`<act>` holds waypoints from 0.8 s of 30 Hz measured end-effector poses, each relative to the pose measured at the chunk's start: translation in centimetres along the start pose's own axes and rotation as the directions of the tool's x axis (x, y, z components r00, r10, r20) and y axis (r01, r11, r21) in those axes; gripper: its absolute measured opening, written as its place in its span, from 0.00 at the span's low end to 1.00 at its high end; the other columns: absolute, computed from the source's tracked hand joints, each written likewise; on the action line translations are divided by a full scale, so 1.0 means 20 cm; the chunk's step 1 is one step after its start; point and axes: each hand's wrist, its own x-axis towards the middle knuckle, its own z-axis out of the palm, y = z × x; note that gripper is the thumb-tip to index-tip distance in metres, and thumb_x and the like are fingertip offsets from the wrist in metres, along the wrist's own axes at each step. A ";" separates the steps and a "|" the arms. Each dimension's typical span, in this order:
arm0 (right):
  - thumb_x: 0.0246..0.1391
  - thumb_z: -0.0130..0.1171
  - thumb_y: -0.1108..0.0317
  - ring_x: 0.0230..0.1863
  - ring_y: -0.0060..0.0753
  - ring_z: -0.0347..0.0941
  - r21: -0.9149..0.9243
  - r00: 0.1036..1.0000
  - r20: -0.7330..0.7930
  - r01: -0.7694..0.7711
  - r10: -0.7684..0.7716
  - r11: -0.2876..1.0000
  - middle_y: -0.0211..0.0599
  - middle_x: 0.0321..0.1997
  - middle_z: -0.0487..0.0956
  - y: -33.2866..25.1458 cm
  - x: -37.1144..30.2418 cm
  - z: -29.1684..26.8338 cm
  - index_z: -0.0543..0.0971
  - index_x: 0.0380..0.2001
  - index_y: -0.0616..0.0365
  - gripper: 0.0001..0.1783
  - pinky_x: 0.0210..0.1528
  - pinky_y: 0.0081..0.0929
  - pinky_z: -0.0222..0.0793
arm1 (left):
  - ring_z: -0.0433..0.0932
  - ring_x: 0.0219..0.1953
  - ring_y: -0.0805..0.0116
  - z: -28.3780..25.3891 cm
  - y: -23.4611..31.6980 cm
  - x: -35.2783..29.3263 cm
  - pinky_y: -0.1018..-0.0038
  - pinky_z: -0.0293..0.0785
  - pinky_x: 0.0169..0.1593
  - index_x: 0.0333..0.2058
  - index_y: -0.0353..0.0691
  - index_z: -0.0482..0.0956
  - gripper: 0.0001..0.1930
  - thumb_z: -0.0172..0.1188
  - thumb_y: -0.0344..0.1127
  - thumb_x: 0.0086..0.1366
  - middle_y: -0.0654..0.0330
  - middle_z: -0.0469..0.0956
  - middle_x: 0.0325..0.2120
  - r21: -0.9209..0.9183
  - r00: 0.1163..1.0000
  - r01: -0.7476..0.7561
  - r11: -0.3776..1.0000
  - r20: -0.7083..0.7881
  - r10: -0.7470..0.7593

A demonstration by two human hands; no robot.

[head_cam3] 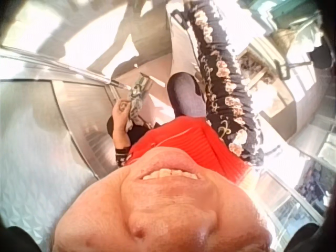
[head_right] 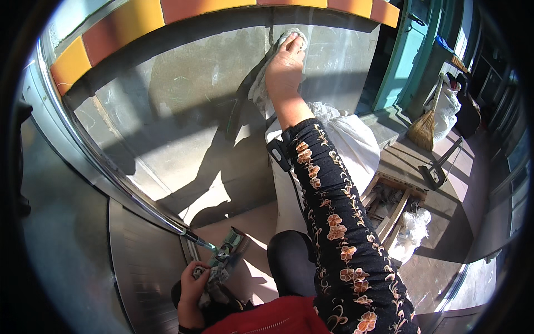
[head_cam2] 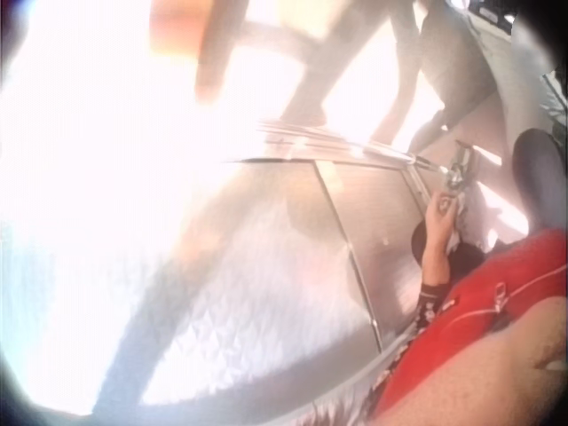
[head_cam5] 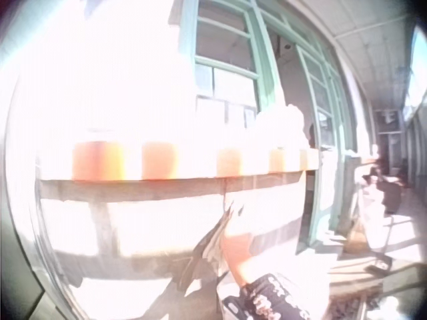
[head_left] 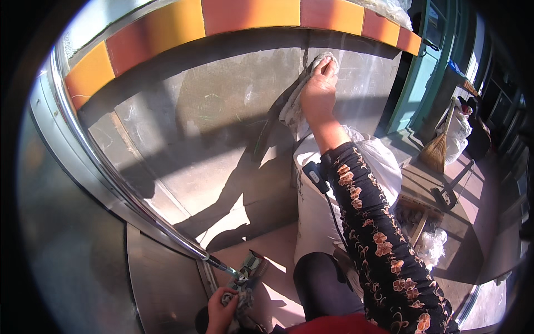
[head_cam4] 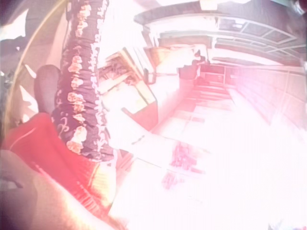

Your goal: The person wipes a glass door and adjacent metal frame with a cloth, moving methodically across the surface. The person then walks outside and briefly touches a small dog with the cloth before returning to the door.

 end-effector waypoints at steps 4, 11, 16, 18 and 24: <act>0.59 0.50 0.73 0.58 0.49 0.68 -0.364 0.980 0.190 0.012 0.061 0.931 0.53 0.67 0.57 0.06 -0.23 0.07 0.48 0.69 0.71 0.39 0.55 0.35 0.74 | 0.77 0.38 0.73 0.03 0.01 0.03 0.75 0.71 0.45 0.35 0.35 0.79 0.06 0.64 0.25 0.59 0.61 0.80 0.31 0.030 1.000 -0.018 0.999 0.024 0.017; 0.55 0.52 0.77 0.56 0.52 0.70 -0.110 0.923 0.368 -0.081 0.116 0.991 0.55 0.63 0.62 0.17 -0.24 -0.07 0.57 0.65 0.73 0.34 0.55 0.35 0.74 | 0.77 0.38 0.73 0.01 0.00 0.01 0.75 0.72 0.45 0.35 0.35 0.79 0.06 0.64 0.25 0.58 0.61 0.80 0.31 0.085 1.000 -0.018 0.996 0.023 0.016; 0.55 0.48 0.80 0.60 0.52 0.66 0.070 0.947 -0.245 0.229 -0.206 0.971 0.51 0.63 0.64 0.04 0.08 -0.19 0.66 0.61 0.68 0.27 0.61 0.37 0.67 | 0.77 0.38 0.73 -0.01 -0.02 -0.01 0.75 0.72 0.46 0.35 0.36 0.79 0.06 0.64 0.25 0.58 0.61 0.80 0.31 0.075 0.999 -0.035 0.997 -0.030 0.037; 0.54 0.49 0.79 0.62 0.50 0.63 -0.042 0.889 -0.310 0.341 -0.336 0.939 0.49 0.64 0.63 -0.02 0.17 -0.18 0.66 0.62 0.66 0.29 0.63 0.35 0.65 | 0.77 0.37 0.73 -0.01 -0.03 -0.01 0.75 0.72 0.45 0.35 0.36 0.79 0.06 0.64 0.26 0.58 0.61 0.80 0.31 0.064 0.998 -0.037 0.997 -0.039 0.040; 0.50 0.52 0.76 0.62 0.48 0.64 -0.290 0.934 -0.065 0.320 -0.352 0.902 0.44 0.69 0.57 0.01 0.21 -0.14 0.55 0.69 0.61 0.41 0.63 0.39 0.67 | 0.76 0.36 0.76 0.01 0.01 0.00 0.77 0.72 0.43 0.35 0.36 0.79 0.05 0.64 0.25 0.60 0.63 0.80 0.31 0.019 0.998 0.064 0.998 -0.018 -0.064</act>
